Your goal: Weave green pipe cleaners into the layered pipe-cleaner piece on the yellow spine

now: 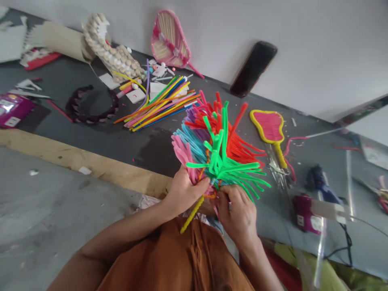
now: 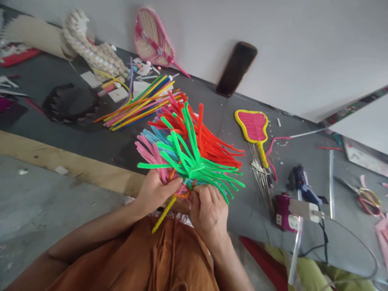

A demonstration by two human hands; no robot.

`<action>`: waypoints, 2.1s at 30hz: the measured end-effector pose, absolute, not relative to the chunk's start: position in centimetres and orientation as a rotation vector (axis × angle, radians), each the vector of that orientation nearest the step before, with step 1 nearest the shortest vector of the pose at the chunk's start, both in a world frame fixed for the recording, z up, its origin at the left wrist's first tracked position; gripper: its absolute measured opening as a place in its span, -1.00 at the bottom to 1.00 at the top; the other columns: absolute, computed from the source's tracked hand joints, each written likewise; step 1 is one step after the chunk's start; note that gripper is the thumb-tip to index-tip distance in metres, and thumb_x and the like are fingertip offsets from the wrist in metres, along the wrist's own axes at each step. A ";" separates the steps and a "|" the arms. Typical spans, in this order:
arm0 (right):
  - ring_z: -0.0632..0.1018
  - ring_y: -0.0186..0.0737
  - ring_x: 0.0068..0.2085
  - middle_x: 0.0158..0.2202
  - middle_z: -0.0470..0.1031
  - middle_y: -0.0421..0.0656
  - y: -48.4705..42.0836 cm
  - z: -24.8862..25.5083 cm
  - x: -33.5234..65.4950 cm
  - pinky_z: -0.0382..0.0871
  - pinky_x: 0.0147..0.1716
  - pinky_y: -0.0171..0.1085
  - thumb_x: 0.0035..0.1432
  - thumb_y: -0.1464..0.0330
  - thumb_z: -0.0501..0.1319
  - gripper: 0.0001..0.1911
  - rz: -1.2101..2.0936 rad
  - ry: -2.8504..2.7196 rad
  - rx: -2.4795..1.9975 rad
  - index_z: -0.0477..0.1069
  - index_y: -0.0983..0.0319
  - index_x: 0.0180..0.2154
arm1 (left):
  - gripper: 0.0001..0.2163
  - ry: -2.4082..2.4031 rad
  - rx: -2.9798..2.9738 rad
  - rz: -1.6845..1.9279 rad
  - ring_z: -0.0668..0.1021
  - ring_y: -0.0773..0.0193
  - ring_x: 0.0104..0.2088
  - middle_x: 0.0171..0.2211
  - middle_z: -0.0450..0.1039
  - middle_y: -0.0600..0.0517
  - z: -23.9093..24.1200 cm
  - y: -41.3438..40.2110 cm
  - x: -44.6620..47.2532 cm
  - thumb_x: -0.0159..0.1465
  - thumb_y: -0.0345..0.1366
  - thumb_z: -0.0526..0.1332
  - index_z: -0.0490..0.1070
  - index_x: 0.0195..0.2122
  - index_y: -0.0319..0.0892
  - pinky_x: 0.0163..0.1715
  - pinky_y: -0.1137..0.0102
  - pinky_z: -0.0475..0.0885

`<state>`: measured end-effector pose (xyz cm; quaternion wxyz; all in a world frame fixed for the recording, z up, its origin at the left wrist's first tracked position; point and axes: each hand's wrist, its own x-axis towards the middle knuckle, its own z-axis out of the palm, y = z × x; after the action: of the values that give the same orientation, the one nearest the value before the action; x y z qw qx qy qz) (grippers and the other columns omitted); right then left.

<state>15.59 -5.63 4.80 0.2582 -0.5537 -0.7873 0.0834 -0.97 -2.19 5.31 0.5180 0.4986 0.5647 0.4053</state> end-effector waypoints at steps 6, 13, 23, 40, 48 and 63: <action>0.49 -0.21 -0.35 -0.43 0.47 -0.18 -4.3 6.1 15.5 0.28 -0.35 -0.26 0.29 0.43 0.09 -0.86 0.199 -2.227 -1.484 0.38 0.17 -0.32 | -0.99 1.415 1.268 0.939 0.52 0.26 -0.37 -0.44 0.49 0.11 4.3 -2.4 -0.6 0.14 -0.36 0.24 0.42 -0.42 -0.14 -0.24 0.39 0.42; 0.53 -0.24 -0.28 -0.33 0.53 -0.17 -2.9 7.2 14.9 0.34 -0.25 -0.29 0.29 0.41 0.14 -0.91 0.265 -2.250 -1.360 0.41 0.17 -0.26 | -0.76 1.404 1.050 1.100 0.56 0.19 -0.24 -0.26 0.55 0.03 3.4 -1.8 -0.5 0.07 -0.35 0.31 0.42 -0.20 -0.15 -0.16 0.33 0.44; 0.48 -0.23 -0.40 -0.46 0.46 -0.19 -3.1 5.8 14.8 0.24 -0.37 -0.28 0.25 0.40 0.14 -0.86 0.182 -2.302 -1.504 0.43 0.19 -0.37 | -0.77 1.247 0.878 1.146 0.54 0.22 -0.22 -0.25 0.54 0.04 3.1 -1.5 -0.5 0.11 -0.33 0.30 0.43 -0.18 -0.16 -0.09 0.30 0.44; 0.49 -0.26 -0.40 -0.43 0.46 -0.21 -5.1 5.6 17.0 0.21 -0.42 -0.32 0.30 0.40 0.05 -0.81 0.289 -2.364 -1.632 0.39 0.19 -0.34 | -0.83 1.073 0.699 1.135 0.54 0.22 -0.31 -0.38 0.52 0.10 3.4 -1.3 -0.4 0.05 -0.39 0.29 0.49 -0.29 -0.19 -0.18 0.34 0.45; 0.48 -0.26 -0.38 -0.40 0.46 -0.19 -5.2 5.3 16.9 0.23 -0.38 -0.32 0.35 0.38 0.00 -0.77 0.328 -2.325 -1.607 0.38 0.20 -0.31 | -0.78 1.030 0.659 1.089 0.57 0.17 -0.27 -0.31 0.56 0.05 4.2 -1.2 -0.9 0.04 -0.38 0.32 0.50 -0.24 -0.21 -0.15 0.29 0.45; 0.45 -0.24 -0.34 -0.40 0.42 -0.18 -4.8 6.3 15.9 0.14 -0.41 -0.29 0.29 0.45 0.02 -0.78 0.203 -2.454 -1.652 0.39 0.19 -0.34 | -0.81 0.961 0.684 1.067 0.56 0.20 -0.25 -0.29 0.56 0.04 4.0 -1.2 -1.2 0.08 -0.37 0.32 0.49 -0.24 -0.19 -0.15 0.32 0.44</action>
<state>15.92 -4.84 6.25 0.0879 -0.5549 -0.8244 0.0683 -1.25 -1.17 4.04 0.7003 0.3069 0.4313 0.4790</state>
